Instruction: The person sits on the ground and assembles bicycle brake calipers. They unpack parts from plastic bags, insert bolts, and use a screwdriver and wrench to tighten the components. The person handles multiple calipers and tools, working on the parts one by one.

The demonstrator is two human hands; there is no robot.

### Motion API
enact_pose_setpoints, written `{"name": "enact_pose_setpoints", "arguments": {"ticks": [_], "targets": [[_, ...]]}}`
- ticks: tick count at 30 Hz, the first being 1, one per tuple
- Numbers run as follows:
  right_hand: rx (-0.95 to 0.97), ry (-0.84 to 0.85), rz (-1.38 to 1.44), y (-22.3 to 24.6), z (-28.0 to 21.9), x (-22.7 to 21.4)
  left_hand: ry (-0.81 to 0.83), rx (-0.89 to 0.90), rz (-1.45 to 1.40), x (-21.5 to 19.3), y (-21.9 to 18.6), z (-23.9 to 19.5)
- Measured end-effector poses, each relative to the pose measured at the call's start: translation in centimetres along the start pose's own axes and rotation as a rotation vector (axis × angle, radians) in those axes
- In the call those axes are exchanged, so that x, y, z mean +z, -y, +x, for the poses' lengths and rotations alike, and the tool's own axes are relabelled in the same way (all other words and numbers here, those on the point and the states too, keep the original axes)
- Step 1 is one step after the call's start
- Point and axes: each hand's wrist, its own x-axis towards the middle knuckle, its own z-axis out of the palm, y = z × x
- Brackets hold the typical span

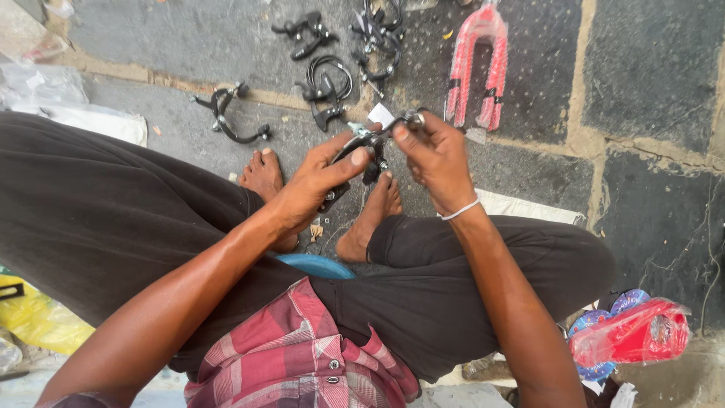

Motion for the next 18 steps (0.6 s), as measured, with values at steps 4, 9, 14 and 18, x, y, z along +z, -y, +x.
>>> {"name": "enact_pose_setpoints", "arguments": {"ticks": [4, 9, 14, 18], "targets": [[-0.006, -0.024, 0.049, -1.4, 0.6, -0.2, -0.139, -0.197, 0.056, -1.8, 1.1, 0.3], [-0.123, 0.157, -0.177, -4.5, 2.2, 2.9, -0.462, -0.257, -0.159, -4.3, 5.0, 1.9], [-0.164, -0.073, -0.016, -11.8, 4.5, 5.5, -0.868, -0.271, 0.758, -6.3, 8.1, 1.9], [0.526, -0.272, -0.677, -17.7, 5.5, 3.5, -0.894, -0.272, 1.076, -8.8, 10.5, 2.2]]}}
